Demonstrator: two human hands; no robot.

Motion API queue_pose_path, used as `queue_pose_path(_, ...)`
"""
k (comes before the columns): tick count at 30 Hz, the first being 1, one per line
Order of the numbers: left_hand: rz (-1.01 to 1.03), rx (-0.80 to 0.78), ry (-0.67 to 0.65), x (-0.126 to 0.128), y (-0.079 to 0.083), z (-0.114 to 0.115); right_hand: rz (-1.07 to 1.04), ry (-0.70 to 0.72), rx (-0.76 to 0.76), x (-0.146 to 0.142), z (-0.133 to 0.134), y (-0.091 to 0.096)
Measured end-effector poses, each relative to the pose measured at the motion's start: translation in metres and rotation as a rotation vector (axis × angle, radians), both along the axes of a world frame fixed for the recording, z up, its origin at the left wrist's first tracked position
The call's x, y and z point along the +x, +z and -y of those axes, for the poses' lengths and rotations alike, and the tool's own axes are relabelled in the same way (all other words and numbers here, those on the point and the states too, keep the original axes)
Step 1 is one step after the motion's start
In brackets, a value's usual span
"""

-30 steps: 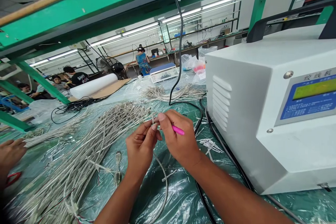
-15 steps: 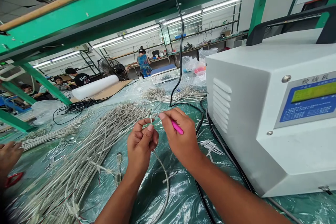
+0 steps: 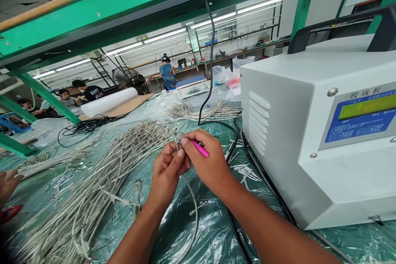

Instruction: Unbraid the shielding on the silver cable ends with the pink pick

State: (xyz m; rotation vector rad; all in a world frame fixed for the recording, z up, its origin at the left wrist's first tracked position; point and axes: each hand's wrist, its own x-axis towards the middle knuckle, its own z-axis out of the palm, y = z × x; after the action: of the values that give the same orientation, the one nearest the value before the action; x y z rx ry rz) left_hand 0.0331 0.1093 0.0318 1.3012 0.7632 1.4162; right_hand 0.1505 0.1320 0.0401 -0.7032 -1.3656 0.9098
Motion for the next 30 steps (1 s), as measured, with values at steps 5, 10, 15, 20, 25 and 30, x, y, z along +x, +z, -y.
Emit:
queue_pose_path(5,-0.076,0.021,-0.005,0.0005,-0.0008,0.0008,0.009,0.018,-0.042,-0.0005,0.0006,-0.0006)
queue_pose_path(10,-0.074,0.026,-0.017,0.0021,-0.0032,0.0016,-0.023,0.064,-0.091,-0.0009,0.0002,-0.0020)
queue_pose_path(15,0.029,0.048,-0.036,0.0009,-0.0039,-0.0017,-0.136,0.135,-0.122,-0.0011,-0.0008,0.0016)
queue_pose_path(20,0.089,0.050,-0.045,0.0016,-0.0033,-0.0030,-0.166,0.190,-0.128,-0.0020,0.0019,0.0047)
queue_pose_path(25,0.105,0.057,-0.028,0.0047,-0.0034,-0.0011,-0.140,0.159,-0.169,-0.0031,0.0030,0.0019)
queue_pose_path(30,0.101,0.051,0.028,0.0038,-0.0010,-0.0021,-0.089,-0.104,-0.028,0.0002,0.0012,0.0001)
